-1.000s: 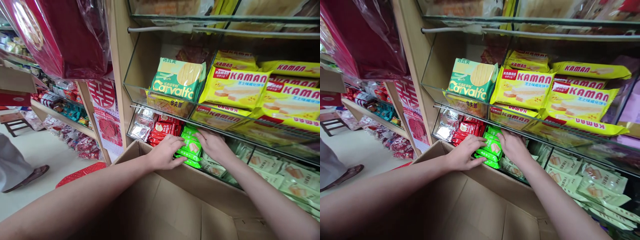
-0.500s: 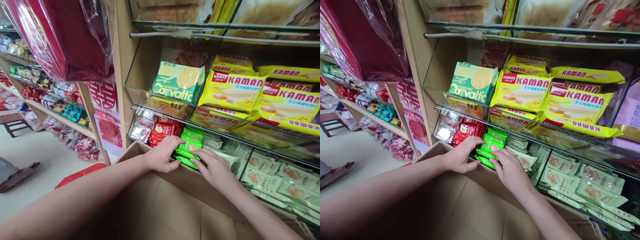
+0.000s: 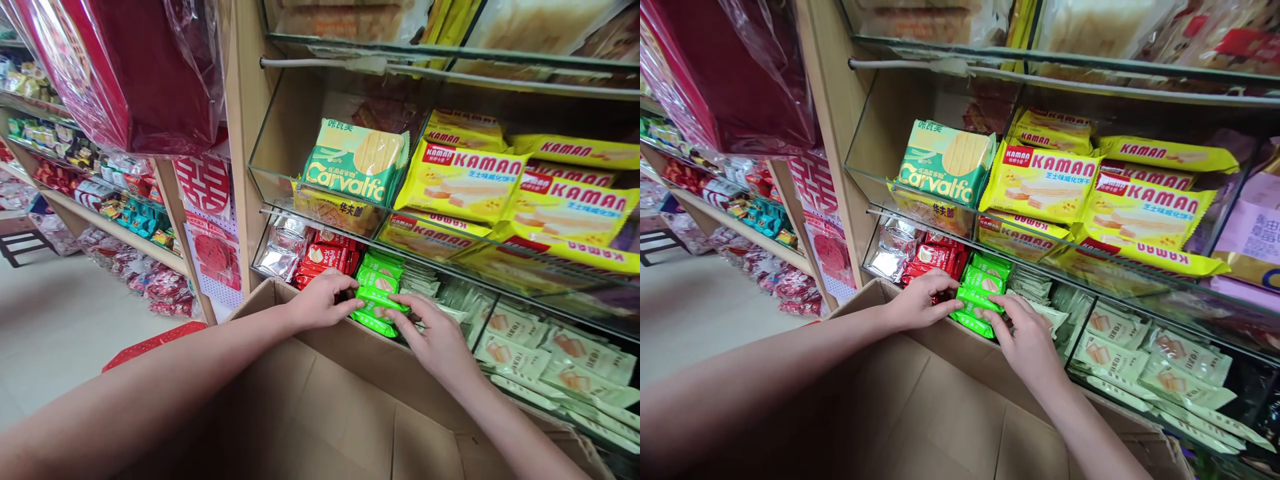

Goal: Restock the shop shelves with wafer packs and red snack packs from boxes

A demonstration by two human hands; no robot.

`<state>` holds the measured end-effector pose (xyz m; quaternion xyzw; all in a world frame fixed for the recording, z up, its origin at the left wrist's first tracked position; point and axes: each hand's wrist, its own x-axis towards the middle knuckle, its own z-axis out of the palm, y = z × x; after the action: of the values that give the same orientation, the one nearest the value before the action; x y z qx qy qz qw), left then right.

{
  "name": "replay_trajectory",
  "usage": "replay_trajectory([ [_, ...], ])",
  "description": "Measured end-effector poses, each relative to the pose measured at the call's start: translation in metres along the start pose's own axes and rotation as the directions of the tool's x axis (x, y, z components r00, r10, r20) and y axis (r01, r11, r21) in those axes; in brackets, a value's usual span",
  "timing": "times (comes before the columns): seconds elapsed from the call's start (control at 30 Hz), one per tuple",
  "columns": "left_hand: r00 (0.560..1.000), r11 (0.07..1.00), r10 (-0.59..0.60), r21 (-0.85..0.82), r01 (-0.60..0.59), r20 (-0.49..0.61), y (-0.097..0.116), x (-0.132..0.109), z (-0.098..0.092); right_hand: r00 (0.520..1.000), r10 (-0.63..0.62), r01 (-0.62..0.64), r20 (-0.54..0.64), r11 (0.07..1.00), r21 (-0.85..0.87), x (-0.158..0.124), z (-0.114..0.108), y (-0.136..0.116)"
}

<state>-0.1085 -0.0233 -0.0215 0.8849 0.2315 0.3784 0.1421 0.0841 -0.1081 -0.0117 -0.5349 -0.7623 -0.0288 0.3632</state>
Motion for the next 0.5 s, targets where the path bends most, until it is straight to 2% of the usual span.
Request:
replay_trajectory([
  [0.1,1.000,1.000,0.012,-0.022,-0.011,0.018,0.002,-0.003,-0.002,1.000,0.030,-0.030,-0.008,0.999,0.011,0.000,-0.003,0.001],
  [0.17,0.999,0.999,0.025,-0.021,-0.024,0.026,0.003,-0.003,-0.003,0.989,0.128,-0.126,-0.079,0.991,0.039,-0.001,-0.007,0.003],
  [0.27,0.994,0.995,0.085,0.041,-0.088,0.064,0.002,-0.003,-0.004,0.943,0.302,-0.290,-0.138,0.952,0.101,-0.003,-0.012,0.008],
  [0.37,0.992,0.992,0.091,0.079,-0.098,0.087,0.001,-0.002,-0.002,0.916,0.379,-0.360,-0.129,0.921,0.151,-0.006,-0.012,0.014],
  [0.5,0.994,0.994,0.058,0.087,-0.066,0.095,0.001,-0.001,-0.001,0.888,0.448,-0.393,-0.099,0.854,0.340,-0.006,-0.006,0.020],
])
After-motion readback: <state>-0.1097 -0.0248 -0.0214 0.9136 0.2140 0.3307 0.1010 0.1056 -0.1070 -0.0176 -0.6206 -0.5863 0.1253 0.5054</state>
